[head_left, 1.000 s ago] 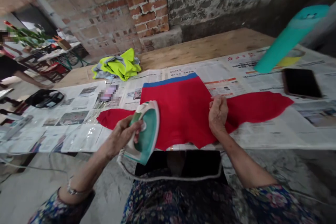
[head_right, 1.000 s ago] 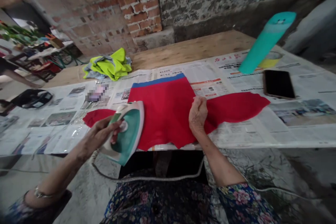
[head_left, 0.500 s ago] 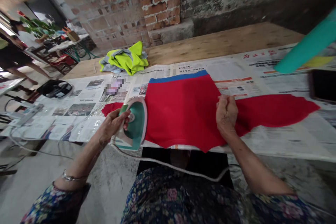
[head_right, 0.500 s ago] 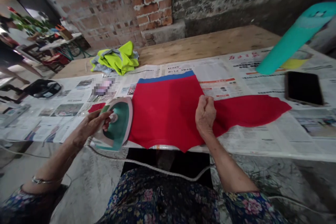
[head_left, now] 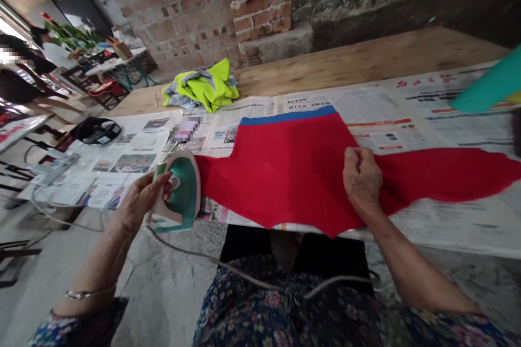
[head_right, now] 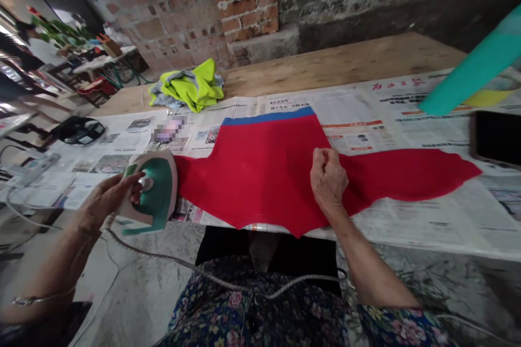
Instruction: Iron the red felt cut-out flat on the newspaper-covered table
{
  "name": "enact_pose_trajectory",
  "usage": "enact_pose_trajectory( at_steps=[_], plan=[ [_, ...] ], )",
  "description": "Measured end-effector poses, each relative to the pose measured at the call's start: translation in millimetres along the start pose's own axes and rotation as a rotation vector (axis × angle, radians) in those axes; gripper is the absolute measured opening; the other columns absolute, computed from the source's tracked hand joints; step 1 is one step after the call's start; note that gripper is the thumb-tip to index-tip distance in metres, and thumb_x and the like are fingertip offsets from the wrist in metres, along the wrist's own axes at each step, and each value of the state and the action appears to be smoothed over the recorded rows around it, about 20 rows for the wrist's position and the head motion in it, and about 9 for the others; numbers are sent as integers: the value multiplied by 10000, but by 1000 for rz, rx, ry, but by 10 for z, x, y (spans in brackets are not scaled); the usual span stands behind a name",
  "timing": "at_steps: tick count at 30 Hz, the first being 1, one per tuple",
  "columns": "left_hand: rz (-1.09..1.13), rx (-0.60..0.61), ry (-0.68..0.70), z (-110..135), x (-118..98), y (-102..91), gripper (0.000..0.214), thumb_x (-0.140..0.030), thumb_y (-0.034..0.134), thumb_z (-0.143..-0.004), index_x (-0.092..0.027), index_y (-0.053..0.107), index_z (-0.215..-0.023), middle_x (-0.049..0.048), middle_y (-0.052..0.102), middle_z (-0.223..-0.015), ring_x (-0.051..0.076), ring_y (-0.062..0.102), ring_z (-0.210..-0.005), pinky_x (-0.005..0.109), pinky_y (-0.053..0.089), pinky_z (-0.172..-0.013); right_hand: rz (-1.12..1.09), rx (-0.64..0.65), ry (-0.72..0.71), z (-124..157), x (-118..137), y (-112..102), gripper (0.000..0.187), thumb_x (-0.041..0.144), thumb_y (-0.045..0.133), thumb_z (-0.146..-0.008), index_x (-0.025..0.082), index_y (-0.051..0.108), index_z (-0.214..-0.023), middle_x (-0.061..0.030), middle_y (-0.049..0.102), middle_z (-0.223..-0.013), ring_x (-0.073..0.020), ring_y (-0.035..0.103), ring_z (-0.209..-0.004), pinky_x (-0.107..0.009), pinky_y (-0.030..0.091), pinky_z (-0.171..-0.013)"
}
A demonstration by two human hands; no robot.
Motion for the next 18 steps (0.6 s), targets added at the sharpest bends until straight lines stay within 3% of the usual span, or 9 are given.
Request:
enact_pose_trajectory(
  at_steps=[3,6,8,13,18],
  plan=[
    [154,67,-47,-45,-76,222,598,-600,962,-490,-206,609,-768,-61,592,-626,100,516,-506,245,427,-489,13,-6,-4,5,12,-20,454,650,389,-1005,257,614,-969,-82,648,-800,-301,612,-756,-430,438,-730],
    [187,118,-40,-170,-166,414,449,-489,941,-615,-184,643,-756,-47,590,-608,91,511,-482,231,434,-482,10,-12,-10,9,23,-33,446,652,393,-1002,264,609,-958,-82,645,-795,-307,616,-751,-453,462,-743],
    [191,92,-58,-282,-150,428,363,-421,919,-690,-181,656,-758,-43,594,-593,97,515,-472,231,435,-479,10,-15,-9,9,23,-37,445,659,395,-996,268,603,-952,-78,640,-785,-305,608,-740,-459,466,-746],
    [203,-89,-118,-480,39,96,298,-326,893,-718,-165,650,-783,-66,577,-548,88,491,-451,220,419,-483,2,-35,-23,4,42,-56,431,666,425,-984,274,602,-944,-61,646,-759,-290,601,-739,-434,468,-732],
    [211,-252,-161,-368,205,-293,303,-356,827,-667,-197,579,-734,-68,555,-505,94,488,-428,212,421,-456,34,2,-3,8,50,-40,401,621,436,-988,262,613,-966,-78,674,-805,-297,632,-767,-419,465,-726]
  ],
)
Point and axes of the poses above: each hand's wrist, its own z-axis away from the middle knuckle, its own y-axis out of the palm, x = y × z, the point moved 9 cm from there along -z, towards the middle knuckle
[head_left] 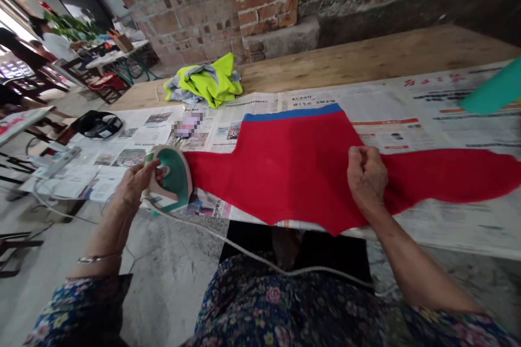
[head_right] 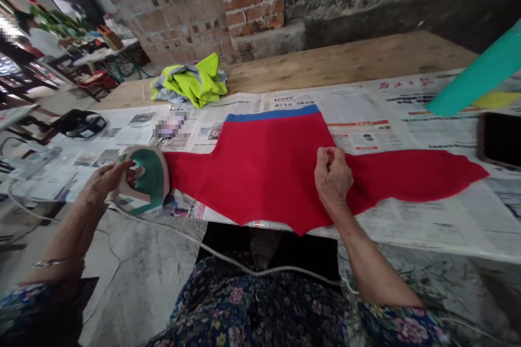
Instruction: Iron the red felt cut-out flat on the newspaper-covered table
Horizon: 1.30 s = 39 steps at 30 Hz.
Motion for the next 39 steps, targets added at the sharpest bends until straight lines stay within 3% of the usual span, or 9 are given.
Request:
enact_pose_trajectory(
  at_steps=[6,12,15,18,22,27,31,34,39],
  plan=[
    [2,-27,-20,178,80,-224,414,-416,879,-528,-199,574,-704,-71,541,-485,91,491,-432,203,397,-434,-1,0,17,4,-9,20,399,620,440,-989,264,620,-990,-70,681,-812,-287,626,-750,-405,448,-727],
    [-72,101,79,452,-21,-88,593,-551,953,-441,-211,595,-770,-83,568,-551,106,514,-467,230,414,-455,-13,13,35,10,11,42,406,617,420,-995,251,597,-1011,-73,669,-839,-287,623,-788,-409,442,-768],
    [-183,261,206,719,-219,215,596,-654,918,-512,-209,609,-760,-71,569,-562,105,509,-489,232,418,-483,-25,13,60,9,2,53,383,595,430,-1002,250,596,-1021,-66,665,-847,-280,623,-804,-414,449,-801],
    [-336,515,342,1048,-390,723,522,-699,801,-680,-221,591,-707,-53,566,-552,112,509,-500,237,427,-502,-71,-3,65,-3,-13,73,366,582,425,-1013,254,587,-1011,-64,652,-830,-291,626,-828,-429,461,-827],
    [-473,852,433,1433,-426,1398,440,-642,712,-822,-235,573,-728,-52,554,-549,119,530,-498,225,412,-485,-204,-78,65,-40,-70,73,380,588,366,-1044,269,553,-955,-47,624,-793,-277,617,-811,-434,486,-839],
    [-457,1098,482,1718,-523,1948,383,-564,689,-914,-228,574,-772,-53,556,-571,100,534,-497,199,402,-482,-417,-150,46,-78,-124,57,416,595,324,-1066,280,545,-907,0,560,-735,-227,603,-746,-393,510,-815],
    [-338,1175,394,1875,-617,2420,395,-491,731,-924,-215,562,-697,-44,562,-577,81,516,-487,189,434,-492,-472,-168,55,-73,-135,53,428,590,330,-1073,276,580,-924,12,545,-714,-226,602,-721,-393,512,-800],
    [-103,1081,207,1952,-625,2756,415,-416,760,-944,-215,516,-676,-60,523,-601,62,482,-465,193,471,-491,-472,-176,57,-63,-132,62,441,604,351,-1080,273,595,-922,-1,581,-746,-231,619,-762,-398,515,-830],
    [43,991,73,2117,-572,2972,348,-376,719,-1008,-200,554,-758,-44,570,-630,79,565,-519,195,514,-536,-458,-158,46,-60,-115,51,446,649,385,-1059,276,577,-908,-4,598,-766,-228,594,-772,-401,501,-833]
  ],
)
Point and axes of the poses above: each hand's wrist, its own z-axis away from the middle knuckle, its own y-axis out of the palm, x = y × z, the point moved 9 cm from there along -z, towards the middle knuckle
